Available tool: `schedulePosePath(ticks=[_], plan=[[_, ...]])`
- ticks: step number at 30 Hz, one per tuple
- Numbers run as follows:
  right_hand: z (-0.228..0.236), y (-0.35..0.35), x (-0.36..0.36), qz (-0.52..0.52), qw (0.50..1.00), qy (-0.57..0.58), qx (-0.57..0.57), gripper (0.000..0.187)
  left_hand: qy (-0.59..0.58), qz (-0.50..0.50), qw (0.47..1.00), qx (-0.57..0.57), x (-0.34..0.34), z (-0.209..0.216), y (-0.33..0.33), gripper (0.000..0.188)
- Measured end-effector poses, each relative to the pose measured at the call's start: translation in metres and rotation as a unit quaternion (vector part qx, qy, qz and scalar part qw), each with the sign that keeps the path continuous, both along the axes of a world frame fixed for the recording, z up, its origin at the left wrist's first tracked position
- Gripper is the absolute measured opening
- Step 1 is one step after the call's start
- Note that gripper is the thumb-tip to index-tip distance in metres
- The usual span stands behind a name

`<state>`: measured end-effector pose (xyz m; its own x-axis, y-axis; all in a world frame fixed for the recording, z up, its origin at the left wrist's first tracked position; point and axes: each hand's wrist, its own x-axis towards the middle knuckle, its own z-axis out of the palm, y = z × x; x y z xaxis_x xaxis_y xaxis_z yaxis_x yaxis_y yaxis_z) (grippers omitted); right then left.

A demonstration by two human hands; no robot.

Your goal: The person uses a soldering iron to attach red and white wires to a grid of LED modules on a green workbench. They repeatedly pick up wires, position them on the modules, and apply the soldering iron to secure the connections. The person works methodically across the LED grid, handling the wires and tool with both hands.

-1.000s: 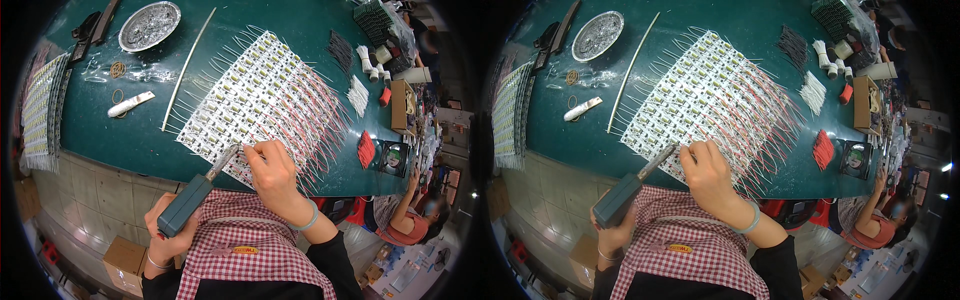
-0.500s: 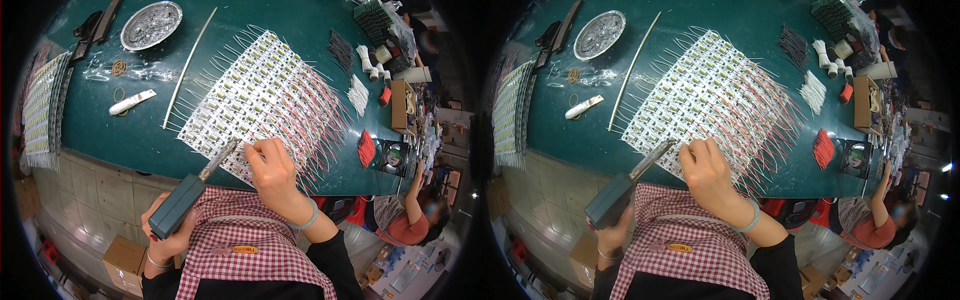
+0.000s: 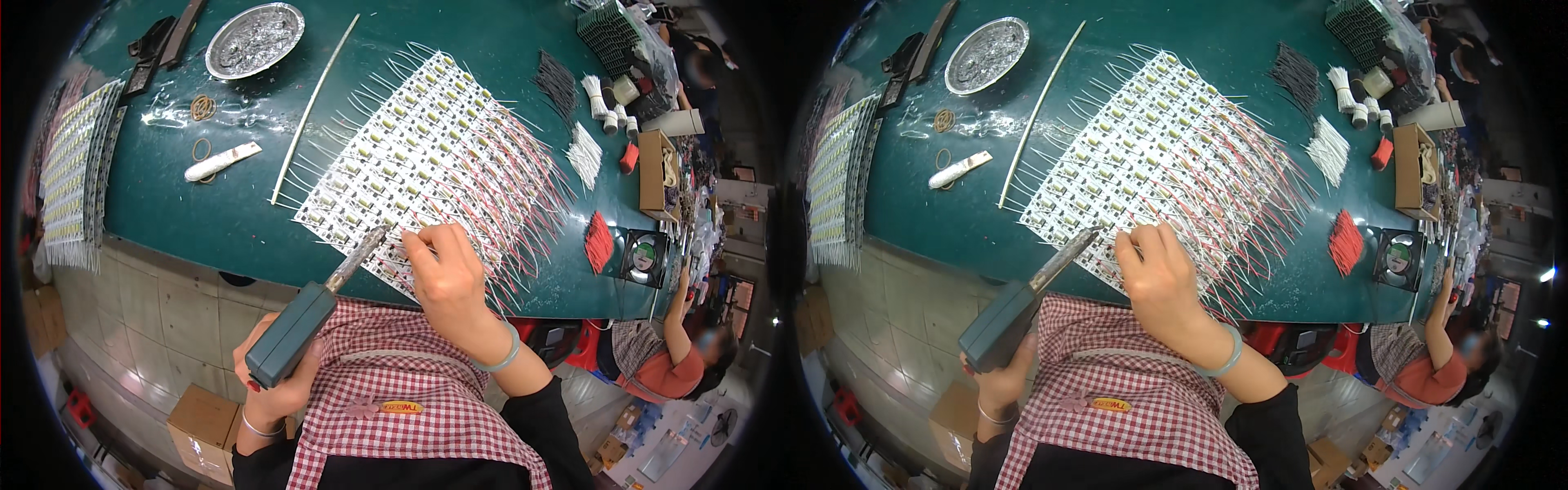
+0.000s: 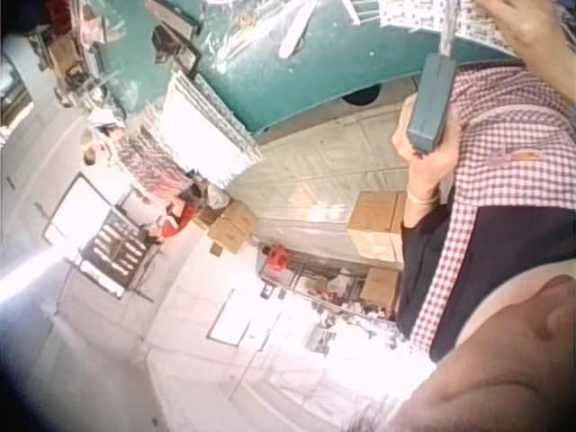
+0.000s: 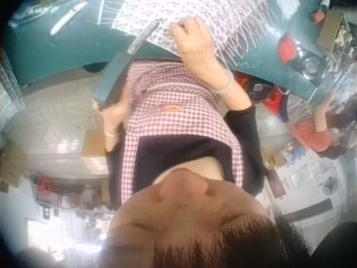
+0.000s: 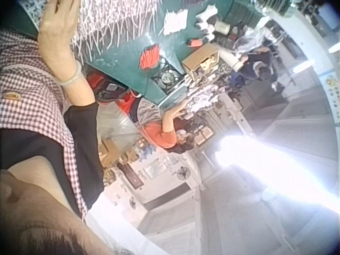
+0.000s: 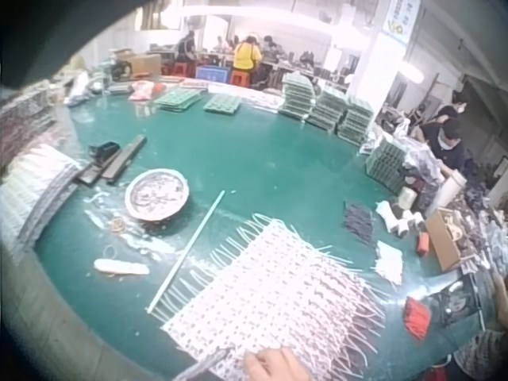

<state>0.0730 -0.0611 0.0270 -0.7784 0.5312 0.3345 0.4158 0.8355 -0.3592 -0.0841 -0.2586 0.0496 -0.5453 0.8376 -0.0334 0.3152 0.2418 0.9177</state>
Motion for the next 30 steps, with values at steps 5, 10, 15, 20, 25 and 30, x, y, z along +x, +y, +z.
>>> schedulePosePath(ticks=[5,10,15,20,25,30], plan=[[0.005,-0.004,0.004,-0.004,1.0,0.006,0.001,0.028,0.004,0.005,1.0,0.01,0.0,0.0,0.001,0.027],[0.024,-0.012,0.001,-0.015,1.0,-0.003,-0.02,0.025,0.02,0.002,1.0,0.013,-0.001,0.0,-0.003,0.027],[0.006,-0.014,0.002,-0.017,1.0,0.013,-0.013,0.023,0.02,0.007,1.0,0.022,-0.001,-0.002,-0.006,0.026],[0.003,-0.015,0.0,-0.013,1.0,0.012,-0.01,0.021,0.009,0.01,1.0,0.003,0.0,-0.001,-0.009,0.024],[0.004,-0.015,-0.001,-0.008,1.0,0.015,-0.016,0.02,0.032,-0.021,0.999,0.018,-0.002,-0.004,-0.01,0.022],[0.002,-0.014,0.0,-0.005,1.0,0.01,-0.017,0.022,0.033,-0.016,0.999,0.0,-0.001,-0.001,-0.01,0.021]])
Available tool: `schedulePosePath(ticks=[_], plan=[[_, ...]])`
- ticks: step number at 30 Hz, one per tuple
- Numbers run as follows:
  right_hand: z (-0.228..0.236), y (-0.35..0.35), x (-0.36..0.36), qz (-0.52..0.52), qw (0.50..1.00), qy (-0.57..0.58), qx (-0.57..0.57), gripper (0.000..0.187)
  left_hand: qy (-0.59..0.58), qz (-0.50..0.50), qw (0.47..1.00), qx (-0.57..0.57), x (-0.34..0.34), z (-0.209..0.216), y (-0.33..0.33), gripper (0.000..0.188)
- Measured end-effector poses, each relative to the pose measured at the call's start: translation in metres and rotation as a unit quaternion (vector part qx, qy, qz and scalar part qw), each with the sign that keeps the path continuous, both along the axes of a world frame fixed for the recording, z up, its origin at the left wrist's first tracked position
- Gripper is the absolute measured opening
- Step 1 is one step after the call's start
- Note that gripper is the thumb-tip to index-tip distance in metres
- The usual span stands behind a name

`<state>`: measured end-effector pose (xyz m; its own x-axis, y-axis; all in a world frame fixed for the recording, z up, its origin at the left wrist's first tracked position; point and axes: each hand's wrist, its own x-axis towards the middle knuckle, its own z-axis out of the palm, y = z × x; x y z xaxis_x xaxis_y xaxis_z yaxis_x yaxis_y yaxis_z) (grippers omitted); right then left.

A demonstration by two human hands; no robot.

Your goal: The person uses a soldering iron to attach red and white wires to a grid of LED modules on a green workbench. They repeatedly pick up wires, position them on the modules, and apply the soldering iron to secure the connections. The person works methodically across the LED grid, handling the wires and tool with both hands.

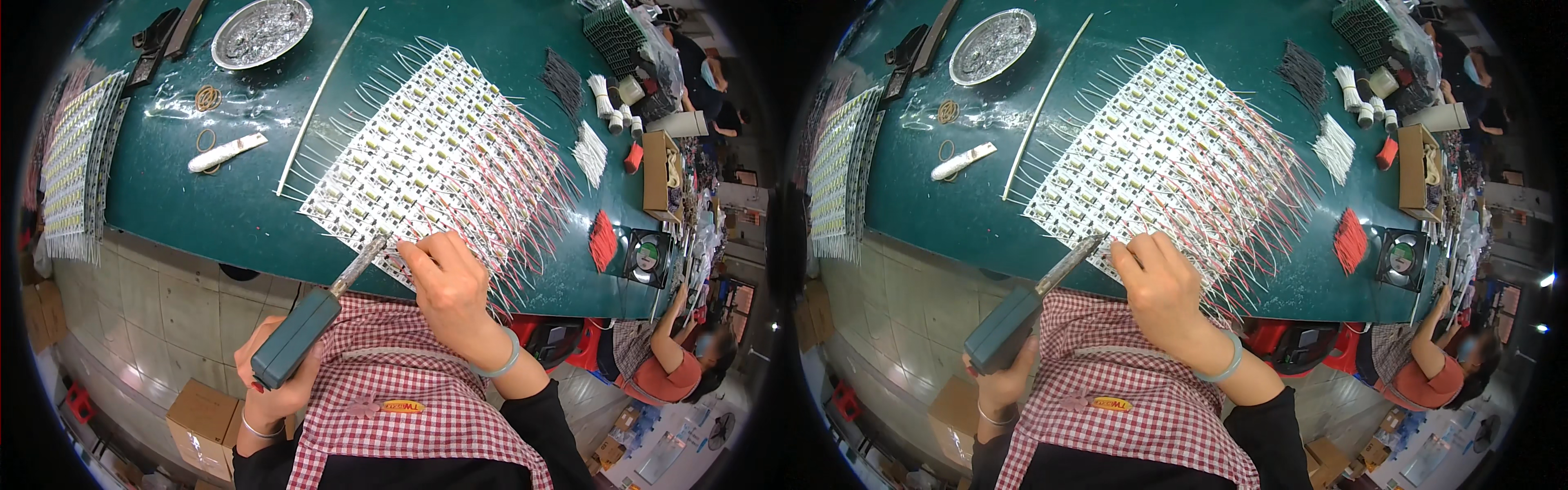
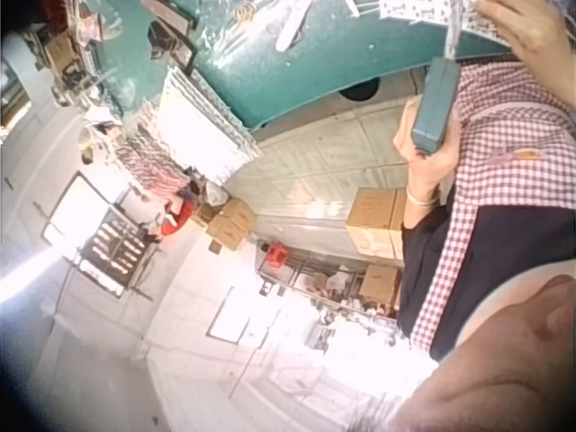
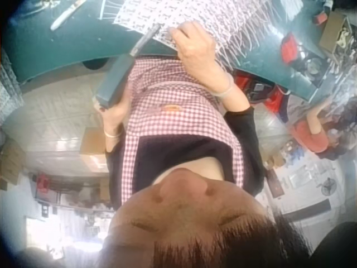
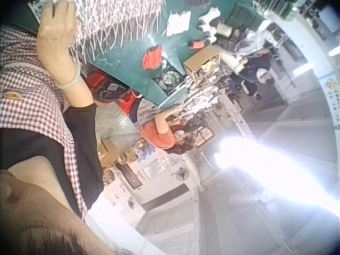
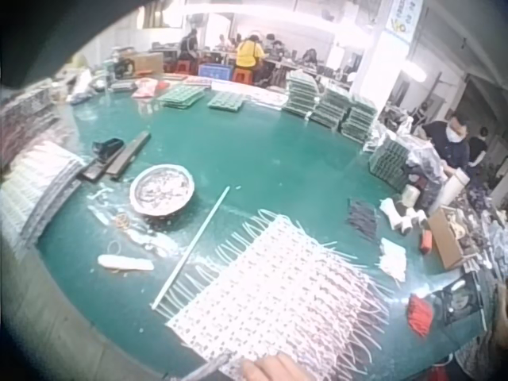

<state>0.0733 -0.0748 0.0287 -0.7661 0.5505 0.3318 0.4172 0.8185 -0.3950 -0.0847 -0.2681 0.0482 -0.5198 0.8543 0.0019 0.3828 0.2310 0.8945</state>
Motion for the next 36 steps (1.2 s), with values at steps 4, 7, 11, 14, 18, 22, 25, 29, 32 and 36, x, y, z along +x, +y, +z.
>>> schedulePosePath(ticks=[4,7,11,14,18,22,25,29,32,36], plan=[[0.0,0.0,0.0,0.001,1.0,-0.003,-0.001,0.023,-0.013,0.019,1.0,0.022,0.003,0.0,0.005,0.019],[0.001,0.0,-0.001,0.001,1.0,-0.002,-0.001,0.023,0.014,0.014,0.999,0.029,0.003,-0.002,0.006,0.018],[-0.001,0.0,0.0,-0.001,1.0,-0.005,0.002,0.023,0.024,0.006,0.999,0.02,0.002,-0.001,0.006,0.018],[-0.001,-0.001,0.0,0.0,1.0,-0.006,0.005,0.024,0.027,0.001,1.0,0.011,0.001,0.001,0.007,0.018],[0.0,-0.001,-0.001,0.0,1.0,-0.008,0.006,0.024,-0.013,0.031,0.999,0.008,0.004,-0.008,-0.004,0.02],[0.001,-0.001,0.0,-0.003,1.0,-0.015,0.002,0.023,-0.024,0.03,0.999,0.002,0.002,-0.004,-0.008,0.024],[0.0,-0.002,-0.001,-0.004,1.0,-0.017,0.001,0.023,-0.054,0.043,0.998,0.003,0.003,-0.007,-0.01,0.026],[0.001,-0.002,-0.002,-0.008,1.0,-0.002,0.006,0.023,-0.041,0.032,0.999,0.016,0.003,-0.005,-0.009,0.027],[0.004,-0.003,-0.003,-0.009,1.0,0.017,0.023,0.023,-0.026,0.033,0.999,0.018,0.002,-0.001,-0.008,0.026],[0.013,-0.012,-0.002,-0.005,1.0,0.023,0.012,0.022,-0.028,0.047,0.998,0.014,0.003,-0.002,-0.014,0.026]])
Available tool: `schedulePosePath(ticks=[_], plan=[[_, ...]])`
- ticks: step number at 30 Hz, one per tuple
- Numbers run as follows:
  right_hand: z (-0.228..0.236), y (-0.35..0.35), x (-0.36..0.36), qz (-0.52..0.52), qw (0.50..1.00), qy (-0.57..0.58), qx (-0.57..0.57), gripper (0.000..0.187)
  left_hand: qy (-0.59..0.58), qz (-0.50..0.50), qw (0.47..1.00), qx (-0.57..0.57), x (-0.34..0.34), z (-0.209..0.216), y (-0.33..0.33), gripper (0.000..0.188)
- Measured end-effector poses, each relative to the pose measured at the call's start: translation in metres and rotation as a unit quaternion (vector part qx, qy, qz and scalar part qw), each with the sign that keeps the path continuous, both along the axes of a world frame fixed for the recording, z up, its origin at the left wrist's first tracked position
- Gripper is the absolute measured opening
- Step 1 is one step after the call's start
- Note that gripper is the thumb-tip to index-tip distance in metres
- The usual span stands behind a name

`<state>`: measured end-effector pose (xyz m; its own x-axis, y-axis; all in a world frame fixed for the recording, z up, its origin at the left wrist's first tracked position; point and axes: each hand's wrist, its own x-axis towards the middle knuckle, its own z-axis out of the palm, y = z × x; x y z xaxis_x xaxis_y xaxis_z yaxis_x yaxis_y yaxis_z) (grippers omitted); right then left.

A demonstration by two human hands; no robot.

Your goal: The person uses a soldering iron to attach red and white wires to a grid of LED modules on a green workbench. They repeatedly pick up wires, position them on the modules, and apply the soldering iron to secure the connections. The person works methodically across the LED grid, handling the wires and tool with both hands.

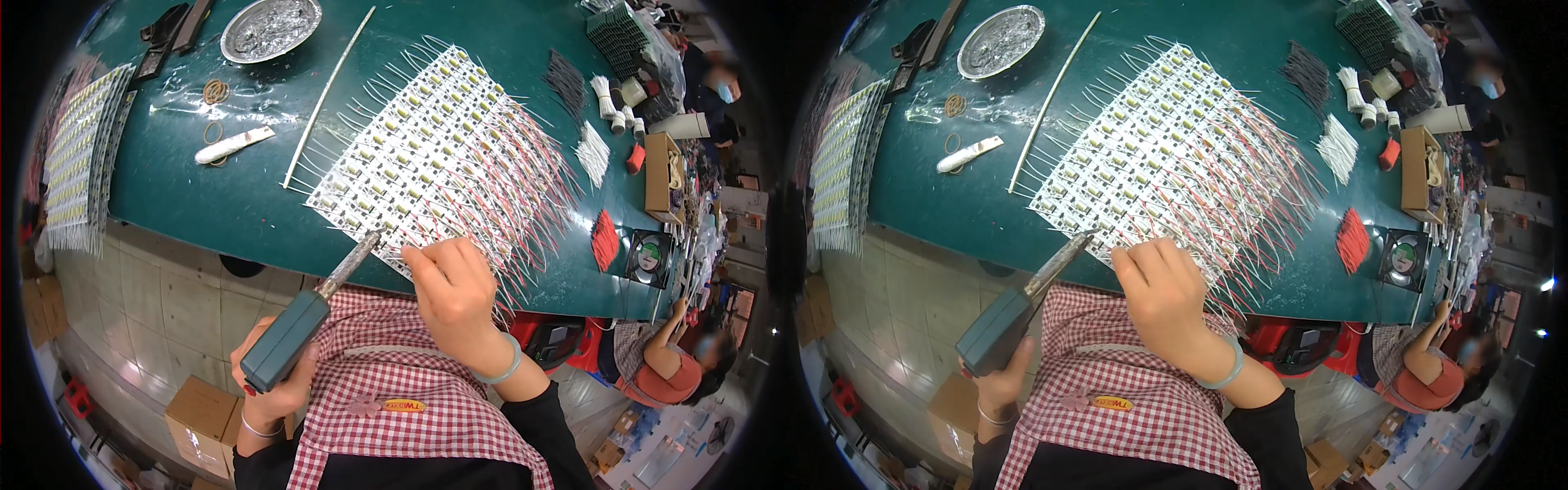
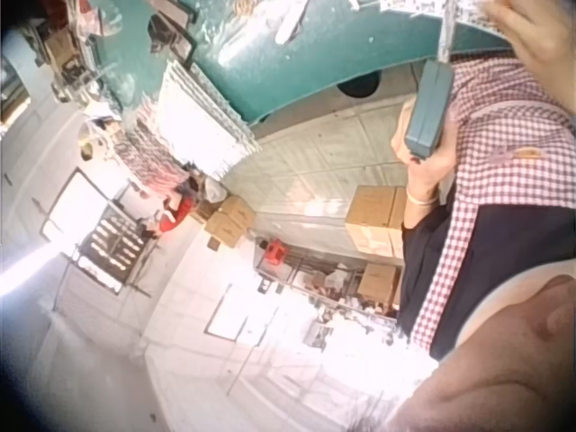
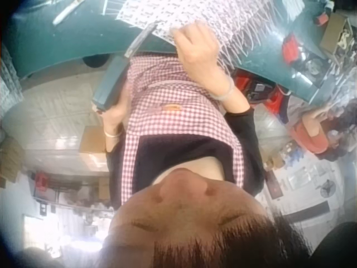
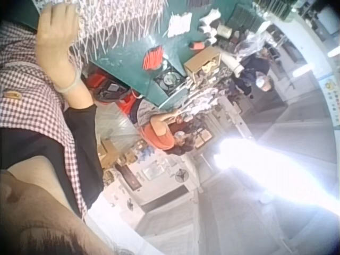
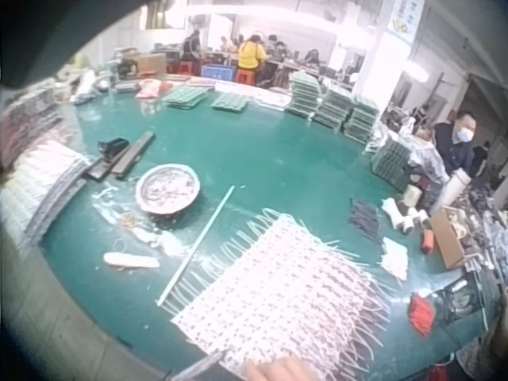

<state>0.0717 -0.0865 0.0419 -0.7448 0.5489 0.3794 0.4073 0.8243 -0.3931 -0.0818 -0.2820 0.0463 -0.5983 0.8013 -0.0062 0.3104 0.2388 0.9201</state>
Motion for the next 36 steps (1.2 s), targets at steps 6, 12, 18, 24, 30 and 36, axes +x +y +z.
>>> schedulePosePath(ticks=[6,12,18,24,30,36], plan=[[-0.008,-0.009,-0.001,0.004,1.0,-0.003,-0.025,0.022,-0.001,-0.007,1.0,-0.009,0.0,-0.002,-0.008,0.025],[-0.011,-0.01,-0.002,0.0,1.0,-0.004,-0.029,0.022,0.039,-0.03,0.999,-0.011,-0.002,0.0,-0.008,0.024],[-0.016,-0.009,0.0,0.014,1.0,-0.018,-0.021,0.025,0.048,-0.013,0.999,0.012,0.002,0.0,-0.003,0.021],[-0.016,-0.009,0.0,0.014,1.0,-0.017,-0.01,0.025,0.105,-0.034,0.994,0.013,-0.001,0.0,0.0,0.017],[-0.016,-0.01,-0.001,0.013,1.0,-0.021,0.004,0.026,0.1,-0.037,0.994,0.017,-0.002,0.001,0.0,0.018],[-0.017,-0.01,-0.001,0.015,1.0,-0.022,0.008,0.027,0.052,-0.032,0.998,0.013,-0.002,-0.002,-0.003,0.018]])
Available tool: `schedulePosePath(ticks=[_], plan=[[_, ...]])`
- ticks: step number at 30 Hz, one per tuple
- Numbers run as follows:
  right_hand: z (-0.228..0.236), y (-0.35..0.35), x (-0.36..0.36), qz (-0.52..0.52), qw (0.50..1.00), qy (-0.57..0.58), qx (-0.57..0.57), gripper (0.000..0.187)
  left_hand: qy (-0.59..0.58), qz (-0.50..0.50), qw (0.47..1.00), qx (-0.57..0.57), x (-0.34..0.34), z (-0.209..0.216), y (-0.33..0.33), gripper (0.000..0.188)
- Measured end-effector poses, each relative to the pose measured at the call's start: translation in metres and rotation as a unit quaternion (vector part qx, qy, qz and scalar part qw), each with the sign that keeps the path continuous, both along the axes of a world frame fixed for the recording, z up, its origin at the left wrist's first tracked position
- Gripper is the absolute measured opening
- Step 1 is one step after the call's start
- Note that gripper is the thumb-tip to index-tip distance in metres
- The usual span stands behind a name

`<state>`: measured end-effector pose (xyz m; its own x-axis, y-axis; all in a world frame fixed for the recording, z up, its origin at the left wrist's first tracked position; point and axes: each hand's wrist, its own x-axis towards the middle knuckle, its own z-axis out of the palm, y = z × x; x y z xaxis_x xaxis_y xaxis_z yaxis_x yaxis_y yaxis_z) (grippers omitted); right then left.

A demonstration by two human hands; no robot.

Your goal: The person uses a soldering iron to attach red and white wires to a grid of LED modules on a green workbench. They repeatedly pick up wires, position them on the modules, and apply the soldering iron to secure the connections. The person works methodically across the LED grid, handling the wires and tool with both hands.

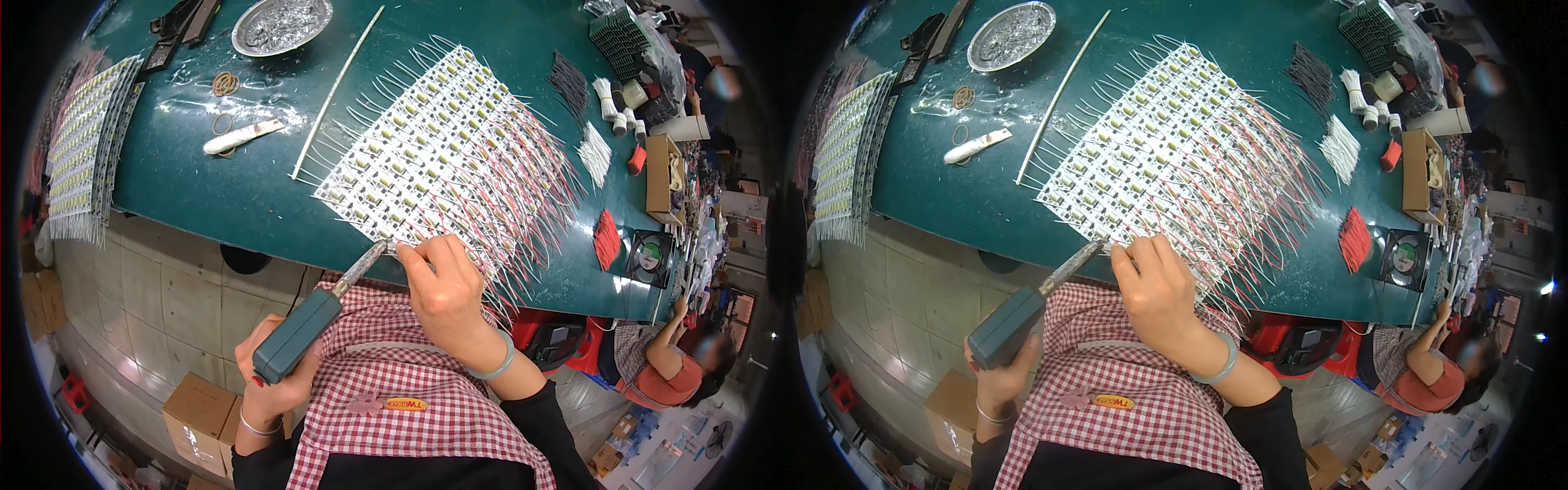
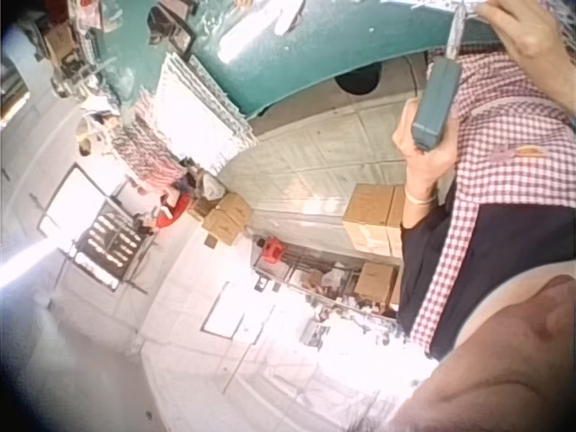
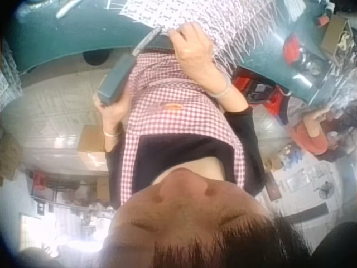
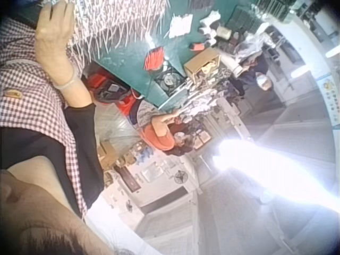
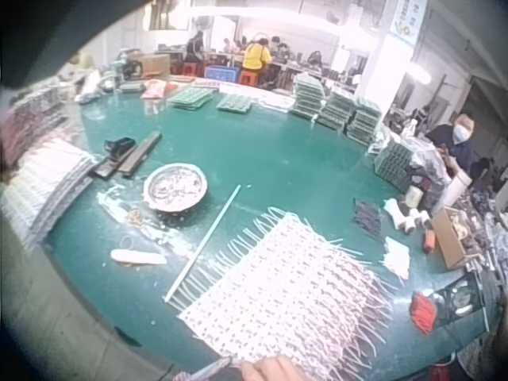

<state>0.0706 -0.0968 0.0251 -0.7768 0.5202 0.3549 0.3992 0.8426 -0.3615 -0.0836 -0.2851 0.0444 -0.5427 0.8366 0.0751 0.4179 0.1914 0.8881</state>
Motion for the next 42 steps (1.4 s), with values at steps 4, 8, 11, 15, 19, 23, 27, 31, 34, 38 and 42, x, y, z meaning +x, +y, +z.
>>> schedulePosePath(ticks=[4,8,11,15,19,23,27,31,34,38,42], plan=[[0.001,-0.001,0.0,0.0,1.0,-0.001,-0.001,0.026,-0.037,0.028,0.999,0.023,0.001,-0.007,-0.01,0.022],[-0.001,-0.002,-0.001,0.0,1.0,0.001,0.0,0.026,-0.098,0.075,0.992,-0.018,0.003,-0.005,-0.019,0.026],[0.0,-0.003,-0.003,-0.001,1.0,0.005,0.0,0.026,-0.121,0.092,0.988,-0.024,0.003,-0.003,-0.019,0.027],[0.0,-0.004,-0.003,-0.012,1.0,0.001,-0.003,0.023,-0.098,0.088,0.991,-0.031,0.003,0.001,-0.016,0.028],[0.011,0.0,0.009,-0.03,1.0,0.003,-0.009,0.02,-0.075,0.092,0.993,0.002,0.005,-0.029,-0.034,0.041],[0.033,0.012,0.038,-0.029,0.998,0.02,-0.06,0.018,-0.132,0.136,0.981,0.051,0.006,-0.028,-0.021,0.044],[0.059,0.054,0.099,-0.106,0.986,0.059,-0.113,0.014,-0.133,0.175,0.974,0.051,0.006,-0.012,-0.002,0.042],[0.044,0.141,0.154,-0.261,0.963,0.069,-0.007,0.008,-0.126,0.174,0.976,0.04,0.009,0.003,0.024,0.039],[0.015,0.202,0.18,-0.267,0.96,0.058,0.057,0.01,-0.123,0.153,0.979,0.058,0.01,0.012,0.041,0.039],[0.004,0.238,0.171,-0.239,0.964,0.031,0.117,0.012,-0.098,0.159,0.978,0.092,0.008,0.009,0.048,0.044],[0.007,0.269,0.148,-0.228,0.966,0.065,0.106,0.014,-0.152,0.211,0.963,0.075,0.008,0.018,0.069,0.046]])
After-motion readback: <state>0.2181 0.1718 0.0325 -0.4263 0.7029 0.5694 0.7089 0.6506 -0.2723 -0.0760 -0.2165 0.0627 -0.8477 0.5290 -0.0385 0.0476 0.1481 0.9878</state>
